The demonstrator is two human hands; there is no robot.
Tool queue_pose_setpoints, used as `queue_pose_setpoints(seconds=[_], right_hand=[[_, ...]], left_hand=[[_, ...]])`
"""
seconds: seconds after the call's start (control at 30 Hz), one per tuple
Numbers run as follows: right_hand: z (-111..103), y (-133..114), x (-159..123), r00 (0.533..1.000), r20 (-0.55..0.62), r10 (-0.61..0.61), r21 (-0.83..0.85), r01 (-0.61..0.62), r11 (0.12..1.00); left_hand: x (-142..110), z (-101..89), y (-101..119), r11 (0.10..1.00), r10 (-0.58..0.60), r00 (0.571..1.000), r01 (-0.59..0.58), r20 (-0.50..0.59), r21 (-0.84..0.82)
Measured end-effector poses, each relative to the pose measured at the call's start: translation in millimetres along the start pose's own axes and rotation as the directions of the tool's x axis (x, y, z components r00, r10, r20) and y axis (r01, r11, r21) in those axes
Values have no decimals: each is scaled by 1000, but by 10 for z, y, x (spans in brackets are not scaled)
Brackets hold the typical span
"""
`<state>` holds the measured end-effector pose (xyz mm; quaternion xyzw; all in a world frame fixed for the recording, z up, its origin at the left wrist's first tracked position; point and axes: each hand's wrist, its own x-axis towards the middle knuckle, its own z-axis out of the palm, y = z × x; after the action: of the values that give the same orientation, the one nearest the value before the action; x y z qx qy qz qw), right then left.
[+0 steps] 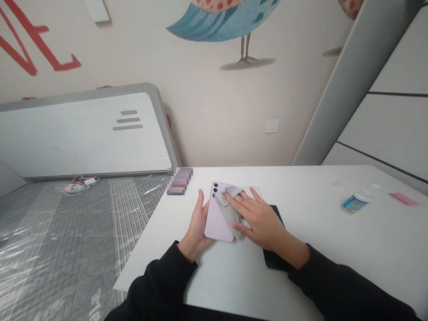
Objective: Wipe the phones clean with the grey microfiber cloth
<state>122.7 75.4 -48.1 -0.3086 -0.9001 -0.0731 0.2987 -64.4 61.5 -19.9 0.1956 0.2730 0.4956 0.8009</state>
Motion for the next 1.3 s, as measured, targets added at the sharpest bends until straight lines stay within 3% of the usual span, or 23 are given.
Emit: queue_pose_setpoints(seconds=[0.07,0.13,0.27,0.33,0.43,0.57,0.67,0.73,0.8,0.9,0.97,1.13,1.3], right_hand=[[13,-26,23,998,-1,59,4,-59,998],[21,-128,43,999,31,23,72,-25,997],[13,-317,32,973,59,-224,207,208,956],[7,-300,3,957,22,-289,208,278,938],[12,-143,-33,979,-28,-200,121,202,972],[26,22,-16,999,-42,28,-7,-28,1000],[27,-67,17,998,-8,66,50,-66,997],[27,-194,28,999,42,1,136,-7,991],[28,-298,24,987,67,-147,226,129,966],[19,-317,2,956,1,-293,256,283,924],[1,-255,-8,963,-63,-261,198,268,943],[-24,-176,15,981,-142,-132,160,154,975],[37,-244,75,999,-42,34,142,-27,989]], left_hand=[[4,22,-75,996,-77,997,76,21,42],[13,22,-124,995,-85,996,84,21,45],[11,-7,-63,998,63,998,-63,-28,-16],[-3,-8,13,987,152,987,-154,-60,-36],[-22,10,77,982,184,981,-186,-69,-31],[-27,37,4,1000,-18,1000,18,-11,26],[-11,37,-80,992,-122,992,121,25,43],[-1,24,-91,995,-93,996,93,13,25],[1,1,-49,1000,-13,1000,13,-27,5],[-9,-27,66,991,128,989,-130,-68,-18],[-15,-27,127,987,159,986,-161,-52,-30],[-16,30,110,999,32,999,-31,30,-41],[-28,66,-20,999,-47,999,47,11,11]])
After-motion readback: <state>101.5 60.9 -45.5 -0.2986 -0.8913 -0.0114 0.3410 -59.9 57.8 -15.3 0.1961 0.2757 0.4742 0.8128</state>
